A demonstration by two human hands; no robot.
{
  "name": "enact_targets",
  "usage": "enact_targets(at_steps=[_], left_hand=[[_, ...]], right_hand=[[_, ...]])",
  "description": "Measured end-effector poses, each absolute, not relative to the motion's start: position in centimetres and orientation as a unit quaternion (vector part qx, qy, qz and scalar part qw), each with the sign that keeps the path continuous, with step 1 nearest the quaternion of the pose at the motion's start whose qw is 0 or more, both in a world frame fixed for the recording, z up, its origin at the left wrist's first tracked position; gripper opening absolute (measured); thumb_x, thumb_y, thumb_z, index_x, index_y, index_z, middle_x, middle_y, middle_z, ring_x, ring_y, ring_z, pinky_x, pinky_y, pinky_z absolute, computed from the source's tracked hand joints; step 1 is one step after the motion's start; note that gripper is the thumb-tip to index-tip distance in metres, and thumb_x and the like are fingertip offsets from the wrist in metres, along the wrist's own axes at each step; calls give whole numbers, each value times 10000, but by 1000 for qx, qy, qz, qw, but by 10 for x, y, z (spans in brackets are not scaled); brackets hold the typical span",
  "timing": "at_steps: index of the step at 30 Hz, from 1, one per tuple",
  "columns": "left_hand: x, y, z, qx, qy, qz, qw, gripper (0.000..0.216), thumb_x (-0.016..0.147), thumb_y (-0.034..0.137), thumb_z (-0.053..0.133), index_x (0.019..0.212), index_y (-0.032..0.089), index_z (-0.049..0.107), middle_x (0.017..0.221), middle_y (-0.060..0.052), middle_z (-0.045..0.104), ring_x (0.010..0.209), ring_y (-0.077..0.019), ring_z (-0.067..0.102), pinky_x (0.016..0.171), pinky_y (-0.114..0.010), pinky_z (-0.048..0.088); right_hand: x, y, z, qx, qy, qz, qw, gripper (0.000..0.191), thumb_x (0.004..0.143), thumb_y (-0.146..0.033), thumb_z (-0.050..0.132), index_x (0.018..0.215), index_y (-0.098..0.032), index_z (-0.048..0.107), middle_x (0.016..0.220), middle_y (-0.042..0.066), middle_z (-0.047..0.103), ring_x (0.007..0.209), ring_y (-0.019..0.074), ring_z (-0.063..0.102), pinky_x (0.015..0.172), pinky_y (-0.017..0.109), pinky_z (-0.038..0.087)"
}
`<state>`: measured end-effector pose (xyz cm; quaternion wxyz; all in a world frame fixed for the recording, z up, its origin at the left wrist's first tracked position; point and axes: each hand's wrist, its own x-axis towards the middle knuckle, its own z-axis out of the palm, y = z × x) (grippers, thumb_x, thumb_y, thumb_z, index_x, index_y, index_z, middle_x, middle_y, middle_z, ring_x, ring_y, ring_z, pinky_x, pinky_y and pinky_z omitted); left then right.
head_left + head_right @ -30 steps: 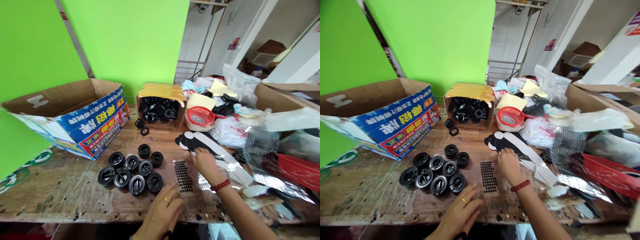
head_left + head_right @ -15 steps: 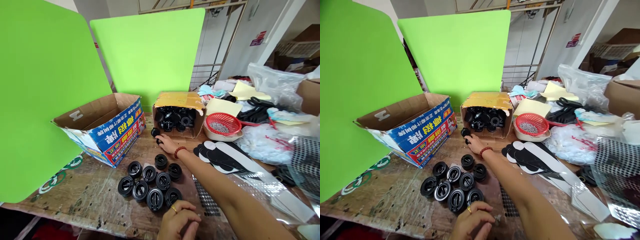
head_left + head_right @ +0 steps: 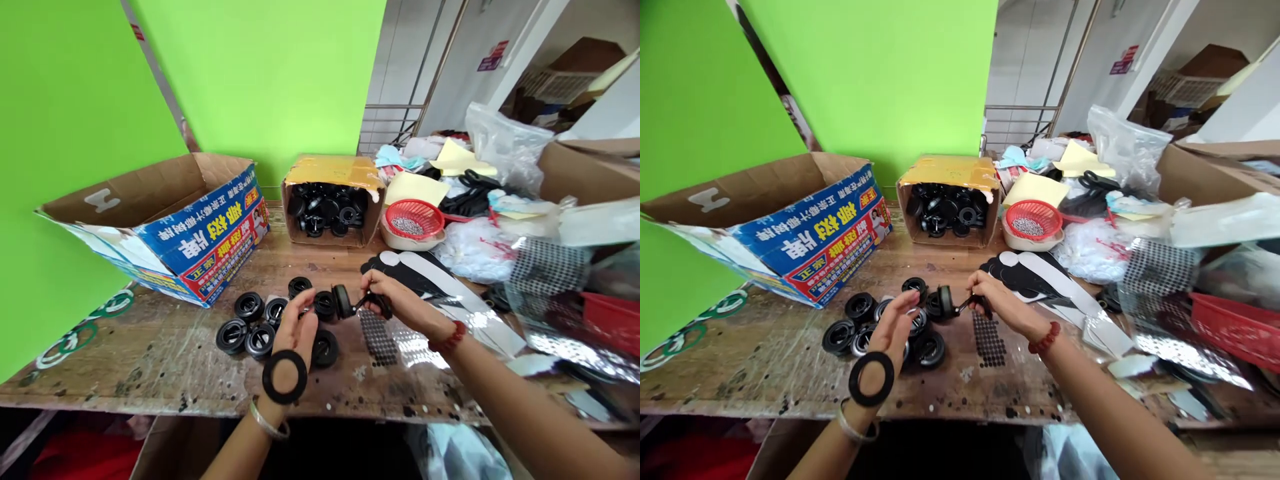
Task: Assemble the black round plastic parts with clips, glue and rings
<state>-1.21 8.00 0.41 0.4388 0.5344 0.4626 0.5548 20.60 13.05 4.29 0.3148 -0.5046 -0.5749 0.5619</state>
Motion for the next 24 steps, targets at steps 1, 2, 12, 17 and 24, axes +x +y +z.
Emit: enact_targets(at_steps=[1,2,12,17,24], left_hand=[[-4,80,7,511,454,542,489,539,907,616,492,1235,198,580,1255,-129,633,1132,-223,618,936,-340,517],[5,79,9,480,442,523,549,550,909,646,453,1177,189,602,1164,-121,666,1038,-211,646,871,-328,533],[14,64,15,314,450,576,606,438,858,513,581,578,183,518,523,30,506,481,-92,463,503,-201,395],[14,63,13,341,476,577,570,503,870,565,543,536,189,531,476,20,510,449,-103,480,478,-211,404],[25,61,2,389,503,558,533,532,891,575,509,523,190,537,457,17,518,399,-96,466,423,-205,374]], right_hand=[[205,115,46,-483,-567,593,306,149,793,-241,402,926,-213,464,707,-15,571,558,116,501,486,210,376],[204,102,48,-469,-564,612,295,145,791,-233,410,918,-211,475,702,-19,565,552,110,493,489,207,376],[259,61,-6,-614,-687,281,270,81,828,-241,561,776,-192,601,745,26,642,671,163,578,636,277,453],[263,45,-41,-641,-733,181,137,163,838,-132,502,764,-175,641,796,49,643,701,162,585,692,267,424],[247,43,-38,-667,-728,126,94,159,839,-133,507,762,-193,632,817,46,639,739,168,585,674,257,393]])
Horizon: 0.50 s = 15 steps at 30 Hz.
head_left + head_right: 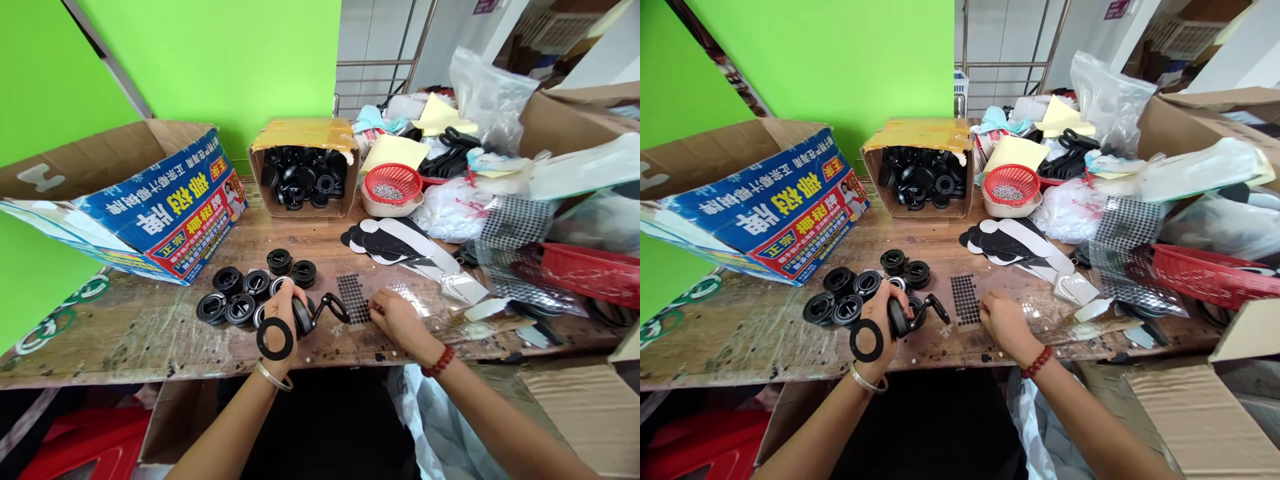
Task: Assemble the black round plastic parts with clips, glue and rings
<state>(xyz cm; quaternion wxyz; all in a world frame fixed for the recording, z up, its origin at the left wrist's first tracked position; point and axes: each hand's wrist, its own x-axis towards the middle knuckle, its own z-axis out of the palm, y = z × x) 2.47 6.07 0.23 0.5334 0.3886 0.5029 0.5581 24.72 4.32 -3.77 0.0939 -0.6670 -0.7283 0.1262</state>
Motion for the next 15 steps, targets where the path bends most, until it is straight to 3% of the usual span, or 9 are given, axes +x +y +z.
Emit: enact_targets(at_steps=[4,8,12,15], left_hand=[[27,62,4,371,507,563,537,527,866,572,542,504,190,516,440,22,498,379,-89,446,411,-201,371],[29,63,3,355,501,571,544,501,863,547,548,514,189,518,454,27,496,392,-86,447,412,-196,362],[28,62,0,381,513,563,524,521,866,582,536,527,188,519,464,20,491,427,-96,453,426,-199,351],[29,58,1,421,524,547,499,550,877,608,509,520,189,516,466,12,489,437,-104,442,431,-212,339]], right_hand=[[239,43,-41,-691,-717,80,53,125,799,-109,517,760,-186,607,822,77,635,758,199,572,642,278,381],[237,37,-54,-688,-721,30,77,127,827,-115,494,778,-184,588,849,105,622,827,238,567,691,310,419],[236,27,-43,-648,-725,0,235,153,859,-141,477,741,-213,545,809,86,590,827,245,544,762,359,447],[220,19,-13,-561,-740,-8,370,124,869,-150,514,773,-218,552,970,90,606,976,250,535,896,417,432]])
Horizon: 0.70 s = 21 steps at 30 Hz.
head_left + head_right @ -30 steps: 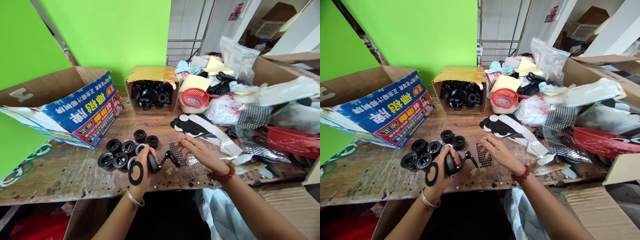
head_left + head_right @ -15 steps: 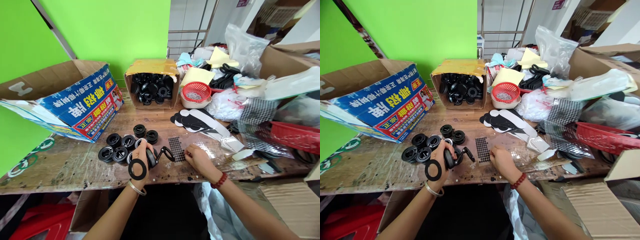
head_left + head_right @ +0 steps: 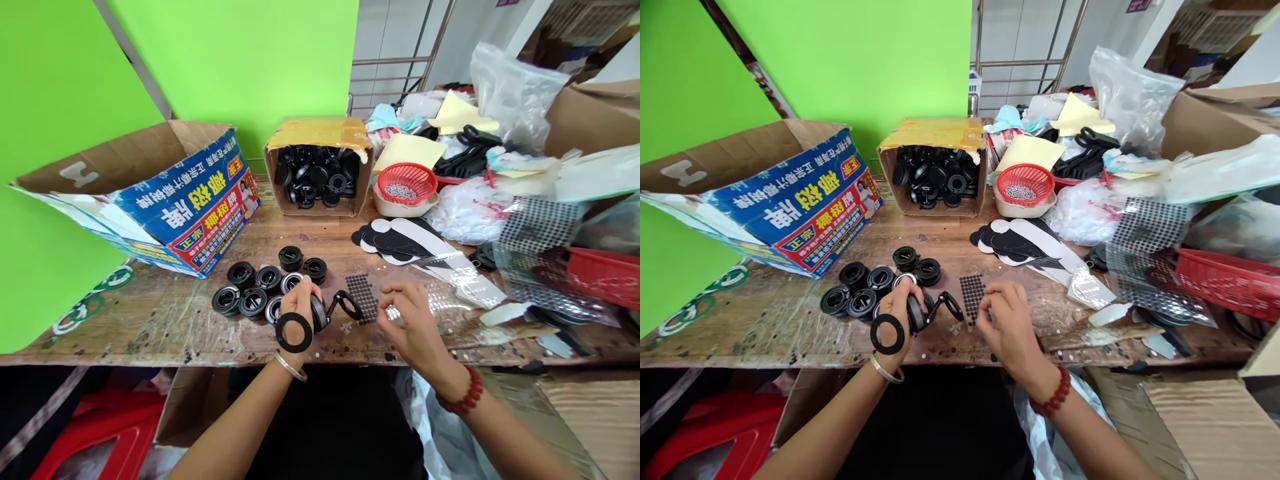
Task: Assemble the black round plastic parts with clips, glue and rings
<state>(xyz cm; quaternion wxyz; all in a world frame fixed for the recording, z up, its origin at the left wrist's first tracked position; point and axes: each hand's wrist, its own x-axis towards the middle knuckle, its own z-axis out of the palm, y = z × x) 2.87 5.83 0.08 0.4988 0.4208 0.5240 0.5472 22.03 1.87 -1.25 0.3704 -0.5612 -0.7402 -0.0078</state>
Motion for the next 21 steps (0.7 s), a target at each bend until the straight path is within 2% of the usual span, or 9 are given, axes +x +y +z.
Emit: enact_targets(at_steps=[4,8,15,18,21], left_hand=[[32,52,5,464,525,531,477,553,879,619,501,528,192,520,484,14,484,454,-110,426,452,-230,337],[36,48,6,469,526,522,481,547,867,625,509,529,196,506,487,32,432,454,-104,377,459,-239,316],[39,46,6,455,527,524,490,553,845,635,524,518,189,501,497,29,426,461,-98,355,456,-240,298],[38,45,8,432,529,518,515,536,846,618,529,526,191,488,489,31,428,451,-95,363,453,-235,304],[35,46,7,402,534,519,532,512,853,602,521,544,195,487,473,33,435,437,-98,392,448,-233,314]], right_hand=[[186,11,19,-480,-773,44,412,132,849,-101,549,798,-219,576,1042,75,603,1097,251,497,963,445,411],[168,12,18,-464,-782,91,405,149,820,-53,547,790,-196,577,1031,73,602,1074,240,496,922,428,424],[167,10,10,-463,-786,89,399,156,797,-27,571,785,-182,581,992,78,611,1031,247,513,890,443,456],[165,-1,9,-448,-794,53,407,171,843,-27,542,905,-168,616,1073,109,620,1140,268,506,976,480,453],[160,-21,3,-432,-823,-9,369,326,869,-16,484,1158,-109,601,1232,158,610,1303,301,437,1085,531,374]])
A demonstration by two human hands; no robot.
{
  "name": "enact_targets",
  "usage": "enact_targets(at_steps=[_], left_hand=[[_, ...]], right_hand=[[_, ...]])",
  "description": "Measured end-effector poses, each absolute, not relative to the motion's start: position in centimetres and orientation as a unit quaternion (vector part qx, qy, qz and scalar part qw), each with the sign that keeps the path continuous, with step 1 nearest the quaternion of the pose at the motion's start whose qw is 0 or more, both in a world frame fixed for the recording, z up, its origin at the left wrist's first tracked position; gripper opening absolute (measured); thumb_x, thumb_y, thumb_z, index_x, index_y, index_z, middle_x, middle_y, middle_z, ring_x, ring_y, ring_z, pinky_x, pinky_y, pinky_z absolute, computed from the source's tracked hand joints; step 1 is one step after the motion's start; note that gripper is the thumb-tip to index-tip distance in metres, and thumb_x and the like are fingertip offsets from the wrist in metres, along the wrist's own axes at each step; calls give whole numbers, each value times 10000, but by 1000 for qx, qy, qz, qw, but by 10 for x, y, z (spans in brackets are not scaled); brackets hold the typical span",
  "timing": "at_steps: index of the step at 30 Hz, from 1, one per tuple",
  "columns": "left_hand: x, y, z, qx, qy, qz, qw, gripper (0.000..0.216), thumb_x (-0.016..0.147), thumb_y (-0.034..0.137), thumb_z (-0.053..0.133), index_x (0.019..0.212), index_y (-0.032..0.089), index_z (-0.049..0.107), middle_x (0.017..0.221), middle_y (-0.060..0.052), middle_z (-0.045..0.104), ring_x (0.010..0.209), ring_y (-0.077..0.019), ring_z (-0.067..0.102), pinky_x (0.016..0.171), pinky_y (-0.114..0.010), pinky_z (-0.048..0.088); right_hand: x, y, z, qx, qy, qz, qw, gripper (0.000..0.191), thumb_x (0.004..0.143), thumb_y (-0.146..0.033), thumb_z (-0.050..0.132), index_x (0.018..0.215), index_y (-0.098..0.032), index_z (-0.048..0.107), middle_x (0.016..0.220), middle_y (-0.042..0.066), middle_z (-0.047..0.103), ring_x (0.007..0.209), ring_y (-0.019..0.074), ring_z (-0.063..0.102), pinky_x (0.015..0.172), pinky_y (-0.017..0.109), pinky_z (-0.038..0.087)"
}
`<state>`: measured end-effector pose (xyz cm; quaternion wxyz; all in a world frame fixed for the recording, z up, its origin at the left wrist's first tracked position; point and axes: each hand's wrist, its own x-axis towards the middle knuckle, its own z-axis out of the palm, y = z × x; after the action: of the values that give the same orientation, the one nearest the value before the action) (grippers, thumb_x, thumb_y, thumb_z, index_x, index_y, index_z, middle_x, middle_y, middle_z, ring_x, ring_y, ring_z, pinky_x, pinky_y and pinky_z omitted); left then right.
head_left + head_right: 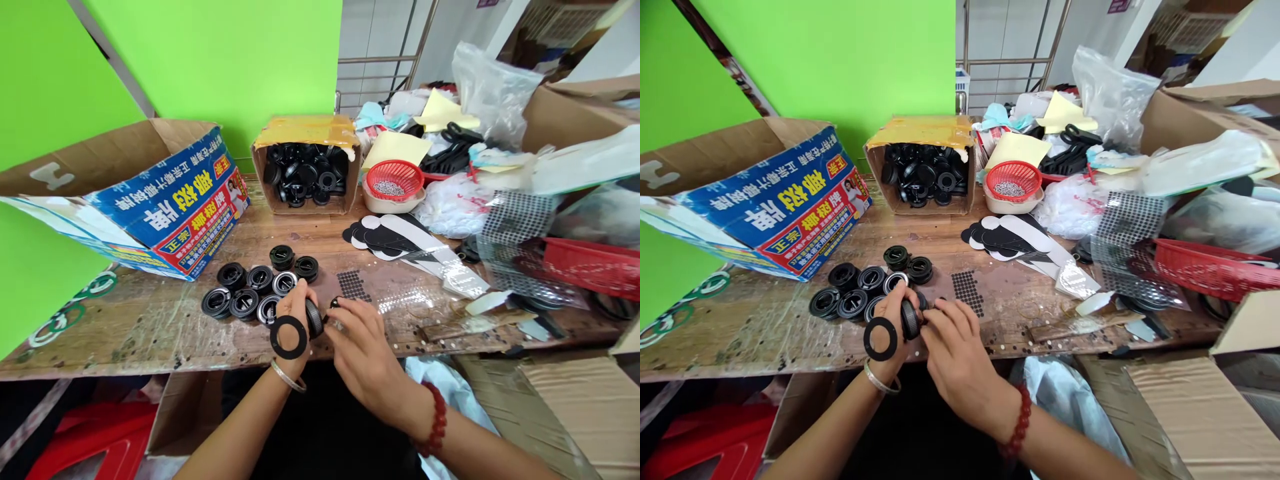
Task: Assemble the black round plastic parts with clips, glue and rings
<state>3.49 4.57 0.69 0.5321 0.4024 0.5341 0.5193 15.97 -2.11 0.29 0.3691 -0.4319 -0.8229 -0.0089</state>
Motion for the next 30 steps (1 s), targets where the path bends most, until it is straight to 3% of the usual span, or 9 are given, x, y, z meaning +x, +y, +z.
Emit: enact_targets(at_steps=[3,6,10,14,22,27,30], left_hand=[[34,48,3,408,536,509,536,504,834,590,554,531,193,486,465,35,440,419,-91,380,425,-228,297],[33,50,0,418,526,494,552,497,833,577,560,526,191,494,466,25,471,421,-96,404,427,-226,318],[31,53,-3,413,516,513,548,490,866,541,529,523,194,494,458,18,483,432,-107,439,431,-222,336],[29,55,-5,406,514,523,545,480,877,524,510,529,193,502,456,19,479,425,-105,440,424,-217,328],[29,53,-9,412,516,515,547,483,891,514,515,533,190,509,459,15,487,434,-107,446,434,-218,339],[29,55,-12,416,518,511,546,489,906,511,492,535,193,507,467,13,493,445,-112,455,448,-225,347],[29,55,-7,427,526,508,531,484,899,505,490,526,196,500,466,17,480,447,-110,443,450,-227,333]], right_hand=[[160,-37,-3,-455,-835,-41,307,454,874,-23,447,1317,-78,529,1381,187,540,1415,348,316,1111,582,316],[178,-34,-5,-495,-806,-7,326,358,893,-102,495,1233,-159,591,1442,169,473,1443,364,265,1084,588,346],[223,-9,-21,-605,-716,-12,349,117,879,-177,557,896,-206,668,1236,141,577,1308,365,405,989,597,380],[248,11,-50,-653,-708,-9,267,163,829,-147,583,708,-196,682,1096,118,635,1181,350,459,933,551,371],[240,25,-58,-649,-734,13,200,116,725,-105,617,658,-190,657,982,84,638,1020,268,486,899,425,337],[231,23,-57,-634,-753,-57,165,73,733,-105,617,704,-171,630,913,95,605,951,263,463,956,454,317],[229,17,-53,-622,-754,-77,197,98,782,-90,585,731,-169,613,905,101,604,954,269,476,969,474,325]])
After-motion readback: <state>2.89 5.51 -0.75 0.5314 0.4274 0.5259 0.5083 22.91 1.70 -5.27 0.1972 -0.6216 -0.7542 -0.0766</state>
